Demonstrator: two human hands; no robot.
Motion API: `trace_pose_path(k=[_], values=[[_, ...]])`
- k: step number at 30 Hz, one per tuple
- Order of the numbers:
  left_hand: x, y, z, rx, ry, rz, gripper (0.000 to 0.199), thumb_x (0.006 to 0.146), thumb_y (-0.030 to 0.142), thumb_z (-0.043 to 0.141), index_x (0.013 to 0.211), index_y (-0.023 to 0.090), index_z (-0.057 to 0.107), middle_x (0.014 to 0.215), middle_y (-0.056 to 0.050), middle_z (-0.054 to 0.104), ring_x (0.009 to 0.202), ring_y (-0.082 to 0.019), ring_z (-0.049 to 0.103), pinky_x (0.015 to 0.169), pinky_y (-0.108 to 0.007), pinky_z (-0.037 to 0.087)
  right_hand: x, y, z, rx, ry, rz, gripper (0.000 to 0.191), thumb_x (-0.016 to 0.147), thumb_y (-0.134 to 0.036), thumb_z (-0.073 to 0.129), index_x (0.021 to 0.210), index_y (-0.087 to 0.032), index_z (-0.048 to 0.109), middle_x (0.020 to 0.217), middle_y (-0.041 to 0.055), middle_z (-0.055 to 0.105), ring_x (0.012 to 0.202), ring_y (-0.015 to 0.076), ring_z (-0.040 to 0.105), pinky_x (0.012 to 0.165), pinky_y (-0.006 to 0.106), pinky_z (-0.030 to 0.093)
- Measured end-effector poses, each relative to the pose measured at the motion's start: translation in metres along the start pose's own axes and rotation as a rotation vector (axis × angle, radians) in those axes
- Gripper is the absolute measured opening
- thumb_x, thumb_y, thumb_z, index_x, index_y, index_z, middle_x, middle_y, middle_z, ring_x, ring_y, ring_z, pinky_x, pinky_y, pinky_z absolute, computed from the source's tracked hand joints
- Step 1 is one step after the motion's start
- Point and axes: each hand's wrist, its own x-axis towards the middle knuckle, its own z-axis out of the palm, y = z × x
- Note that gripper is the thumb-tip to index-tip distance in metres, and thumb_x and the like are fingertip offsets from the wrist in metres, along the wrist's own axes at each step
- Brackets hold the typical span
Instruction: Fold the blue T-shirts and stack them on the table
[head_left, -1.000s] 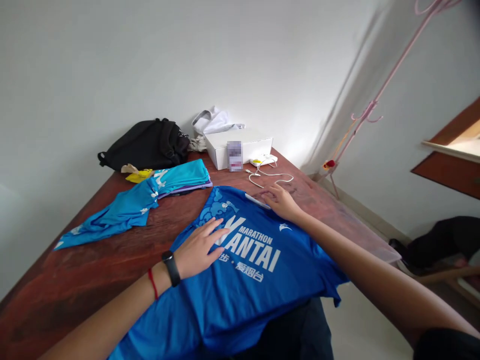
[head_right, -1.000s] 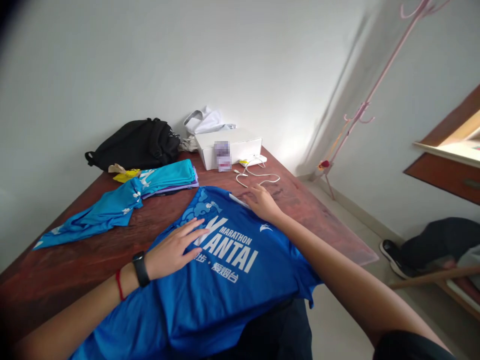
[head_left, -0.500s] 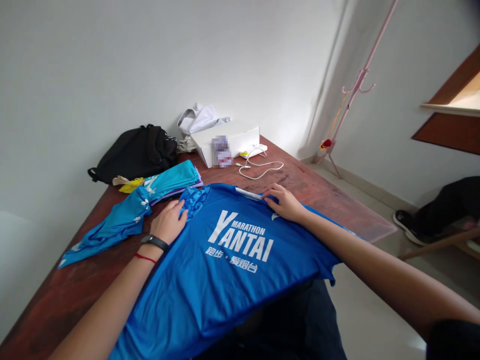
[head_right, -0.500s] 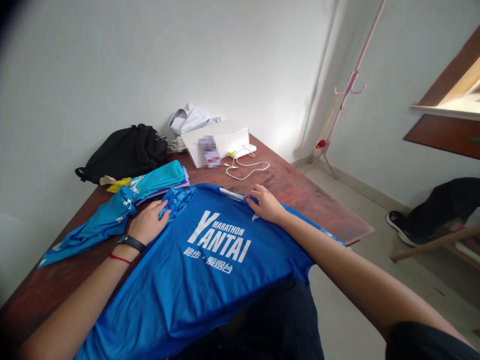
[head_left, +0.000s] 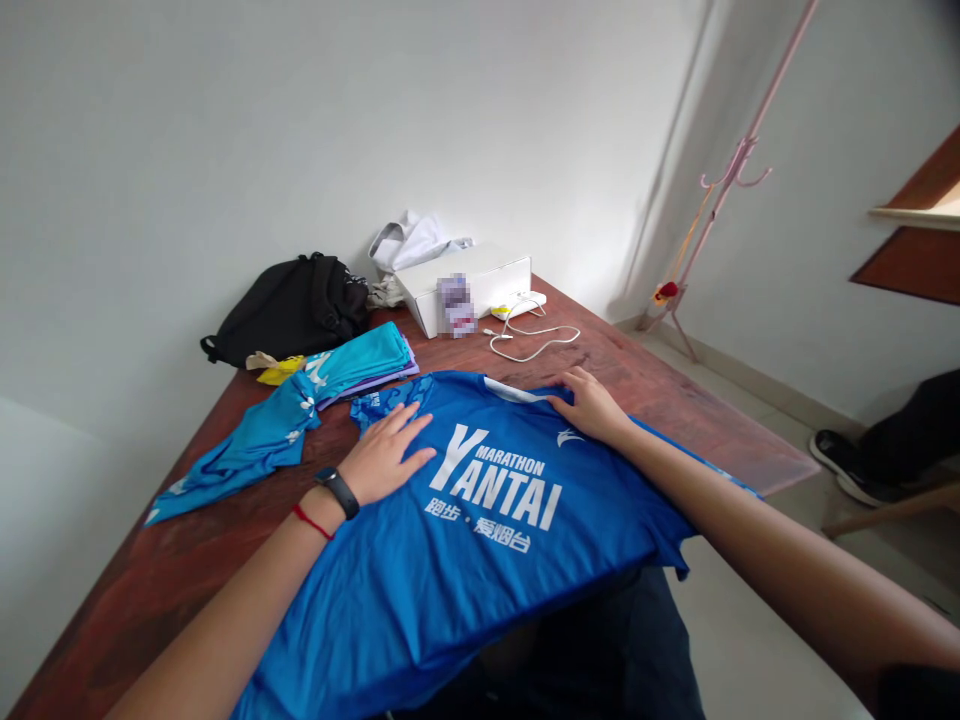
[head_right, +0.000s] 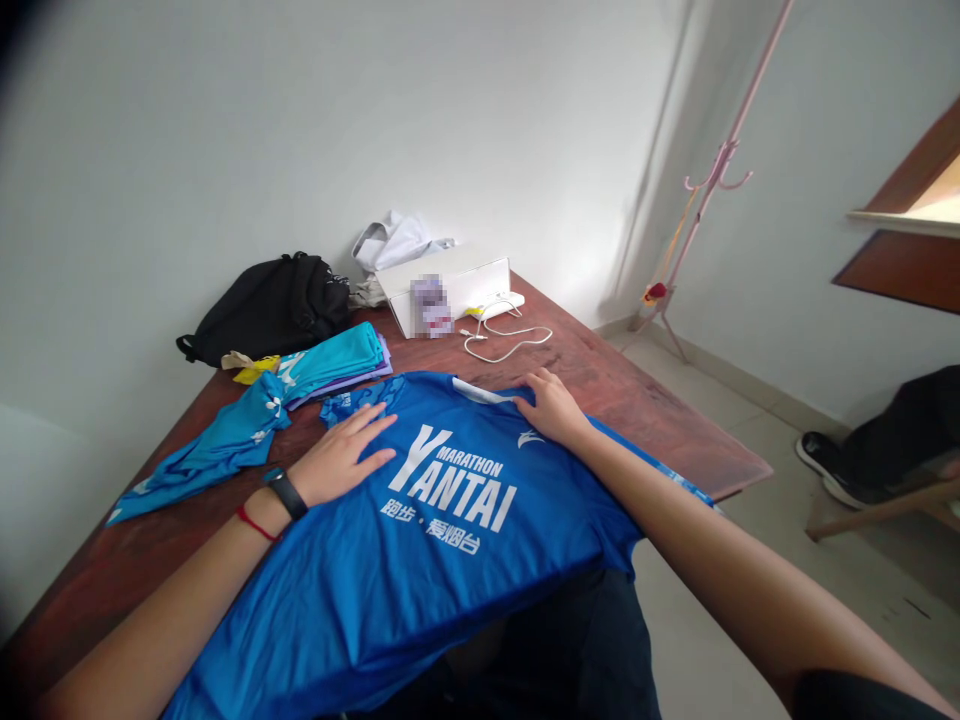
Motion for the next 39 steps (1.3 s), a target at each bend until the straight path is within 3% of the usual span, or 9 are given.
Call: trace_pose_path(k=[4, 9, 15, 21, 26, 39], values=[[0.004, 0.025, 0.024, -0.011, -0.060, 0.095, 0.059, 0.102, 0.054, 0.044, 0.155, 0.029, 0.039, 0.165, -0.007, 0.027, 0.152, -0.033, 0.022, 0.120, -0.054, 0.028, -0.001, 0.004, -0.001, -0.091, 0.040, 0.080, 0.026, 0.087, -0.034, 0.066, 0.109, -0.021, 0.070, 0.106, 0.0106, 0.065, 0.099, 0.0276, 0.062, 0.092, 0.040, 0.048], [-0.011, 0.032, 0.042, 0.043, -0.013, 0.017, 0.062, 0.103, 0.054, 0.041, 0.159, 0.034, 0.025, 0.167, -0.005, 0.018, 0.152, -0.035, 0.018, 0.118, -0.062, 0.023, 0.000, 0.006, -0.007, -0.140, 0.016, 0.194, 0.029, 0.085, -0.046, 0.069, 0.098, -0.020, 0.072, 0.091, 0.0087, 0.070, 0.087, 0.0262, 0.064, 0.077, 0.035, 0.047], [-0.027, 0.034, 0.041, 0.037, 0.029, -0.009, 0.063, 0.101, 0.055, 0.043, 0.159, 0.033, 0.028, 0.166, -0.007, 0.021, 0.151, -0.035, 0.022, 0.117, -0.062, 0.024, 0.000, 0.003, -0.015, -0.096, 0.011, 0.236, 0.018, 0.088, -0.037, 0.064, 0.083, -0.021, 0.069, 0.075, 0.0043, 0.070, 0.069, 0.0213, 0.063, 0.063, 0.030, 0.041], [-0.029, 0.032, 0.047, 0.017, 0.096, -0.105, 0.057, 0.103, 0.051, 0.041, 0.156, 0.032, 0.035, 0.165, -0.007, 0.026, 0.151, -0.034, 0.024, 0.118, -0.061, 0.025, 0.000, 0.009, -0.024, -0.074, 0.160, 0.266, 0.019, 0.087, -0.039, 0.060, 0.082, -0.023, 0.068, 0.070, 0.0027, 0.067, 0.066, 0.0209, 0.061, 0.061, 0.030, 0.039], [-0.027, 0.030, 0.051, 0.020, 0.119, -0.179, 0.056, 0.103, 0.051, 0.041, 0.155, 0.030, 0.038, 0.165, -0.007, 0.025, 0.151, -0.036, 0.021, 0.118, -0.062, 0.023, 0.000, 0.011, -0.024, -0.052, 0.155, 0.291, 0.021, 0.084, -0.042, 0.063, 0.081, -0.022, 0.070, 0.073, 0.0034, 0.068, 0.069, 0.0211, 0.061, 0.063, 0.030, 0.041], [-0.029, 0.019, 0.052, -0.037, 0.112, -0.147, 0.054, 0.104, 0.050, 0.038, 0.154, 0.031, 0.040, 0.166, -0.005, 0.024, 0.152, -0.035, 0.019, 0.120, -0.059, 0.020, 0.001, 0.023, -0.032, -0.018, 0.130, 0.338, 0.031, 0.079, -0.051, 0.066, 0.084, -0.021, 0.074, 0.074, 0.0046, 0.071, 0.067, 0.0221, 0.064, 0.064, 0.032, 0.044]])
